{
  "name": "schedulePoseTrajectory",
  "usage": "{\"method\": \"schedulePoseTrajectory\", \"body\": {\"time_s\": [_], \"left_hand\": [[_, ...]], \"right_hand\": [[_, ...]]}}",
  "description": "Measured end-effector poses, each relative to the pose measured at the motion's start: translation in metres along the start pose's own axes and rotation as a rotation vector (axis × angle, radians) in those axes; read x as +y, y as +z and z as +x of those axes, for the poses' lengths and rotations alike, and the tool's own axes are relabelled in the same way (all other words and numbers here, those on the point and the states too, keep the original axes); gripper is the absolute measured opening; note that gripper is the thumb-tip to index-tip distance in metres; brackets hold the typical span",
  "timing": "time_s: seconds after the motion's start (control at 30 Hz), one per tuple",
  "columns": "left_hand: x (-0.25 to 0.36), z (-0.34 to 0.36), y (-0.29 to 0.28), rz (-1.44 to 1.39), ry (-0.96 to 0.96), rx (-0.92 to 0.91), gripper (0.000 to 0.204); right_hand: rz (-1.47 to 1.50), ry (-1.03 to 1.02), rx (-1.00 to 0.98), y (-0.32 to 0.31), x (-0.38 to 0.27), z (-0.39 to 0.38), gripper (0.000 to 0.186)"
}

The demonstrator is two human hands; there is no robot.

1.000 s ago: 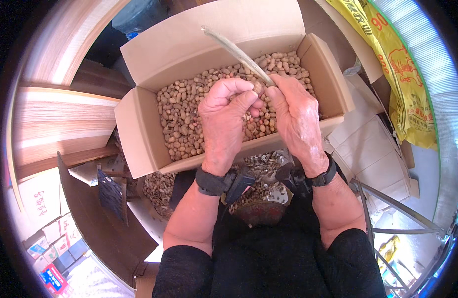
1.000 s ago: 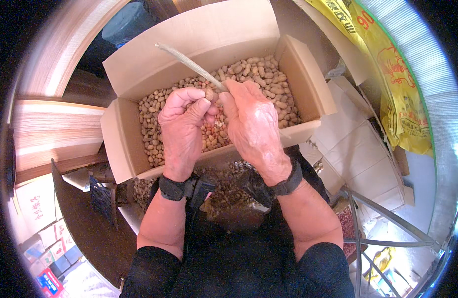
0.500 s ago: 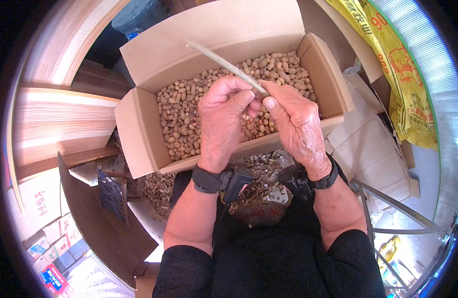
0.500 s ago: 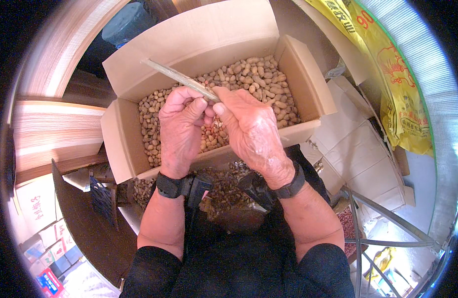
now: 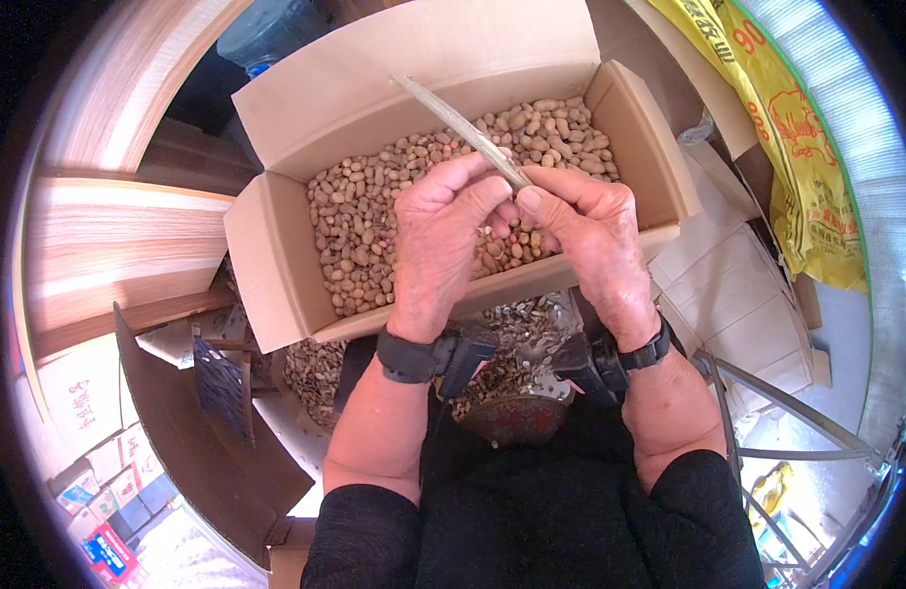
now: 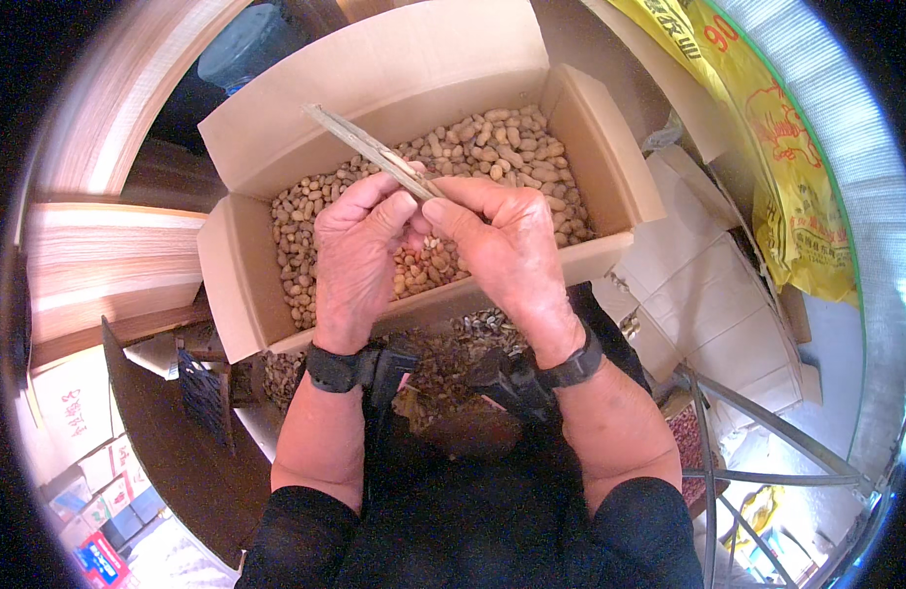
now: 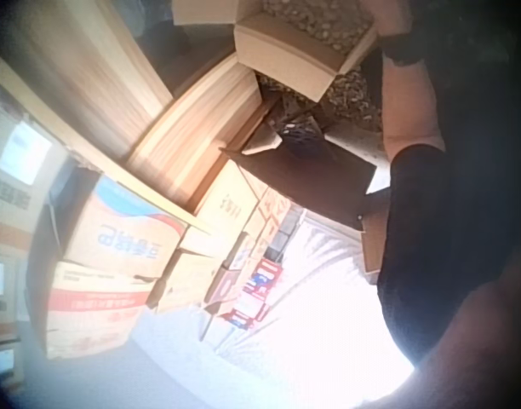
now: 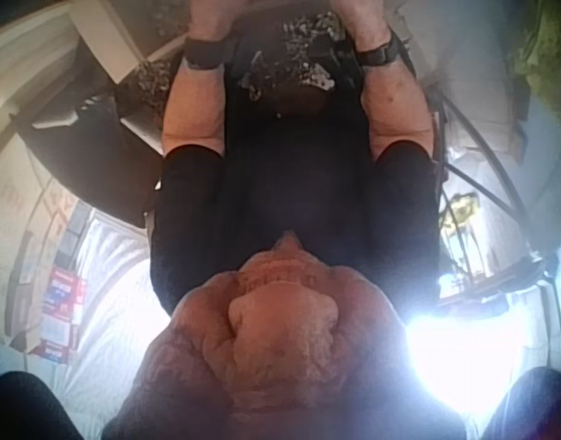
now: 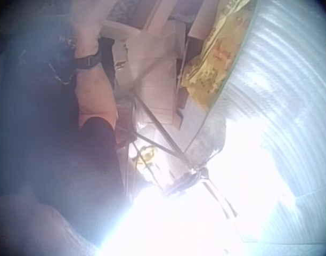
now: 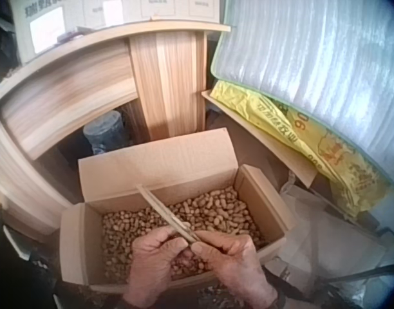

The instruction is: Cracking and processing nuts using a nutcracker tool.

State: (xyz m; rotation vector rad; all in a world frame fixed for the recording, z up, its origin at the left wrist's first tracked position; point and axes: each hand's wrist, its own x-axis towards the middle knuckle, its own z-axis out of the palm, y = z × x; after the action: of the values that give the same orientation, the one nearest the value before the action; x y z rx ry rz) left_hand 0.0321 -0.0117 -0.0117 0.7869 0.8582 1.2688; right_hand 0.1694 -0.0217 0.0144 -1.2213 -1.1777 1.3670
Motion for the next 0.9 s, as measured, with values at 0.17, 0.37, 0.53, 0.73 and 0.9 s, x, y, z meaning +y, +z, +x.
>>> {"method": "schedulePoseTrajectory", "body": {"time_s": [0.17, 0.37, 0.53, 0.73, 0.9], "left_hand": [[0.004, 0.0, 0.0, 0.189, 0.029, 0.049, 0.012], [0.006, -0.003, -0.001, 0.104, -0.008, 0.041, 0.009], [0.009, -0.002, -0.002, 0.154, 0.001, 0.018, 0.009], [0.013, -0.002, -0.003, 0.296, 0.026, 0.033, 0.01], [0.008, -0.003, 0.0, 0.183, -0.02, 0.121, 0.009]], "right_hand": [[-0.02, -0.072, 0.028, 0.006, -0.002, -0.003, 0.016], [-0.096, -0.233, 0.102, 0.012, 0.005, -0.003, 0.014], [-0.03, -0.192, 0.089, 0.014, 0.004, -0.003, 0.011], [-0.261, -0.38, 0.133, 0.012, 0.011, -0.002, 0.015], [-0.3, -0.391, 0.117, 0.008, 0.013, -0.001, 0.016]]}}
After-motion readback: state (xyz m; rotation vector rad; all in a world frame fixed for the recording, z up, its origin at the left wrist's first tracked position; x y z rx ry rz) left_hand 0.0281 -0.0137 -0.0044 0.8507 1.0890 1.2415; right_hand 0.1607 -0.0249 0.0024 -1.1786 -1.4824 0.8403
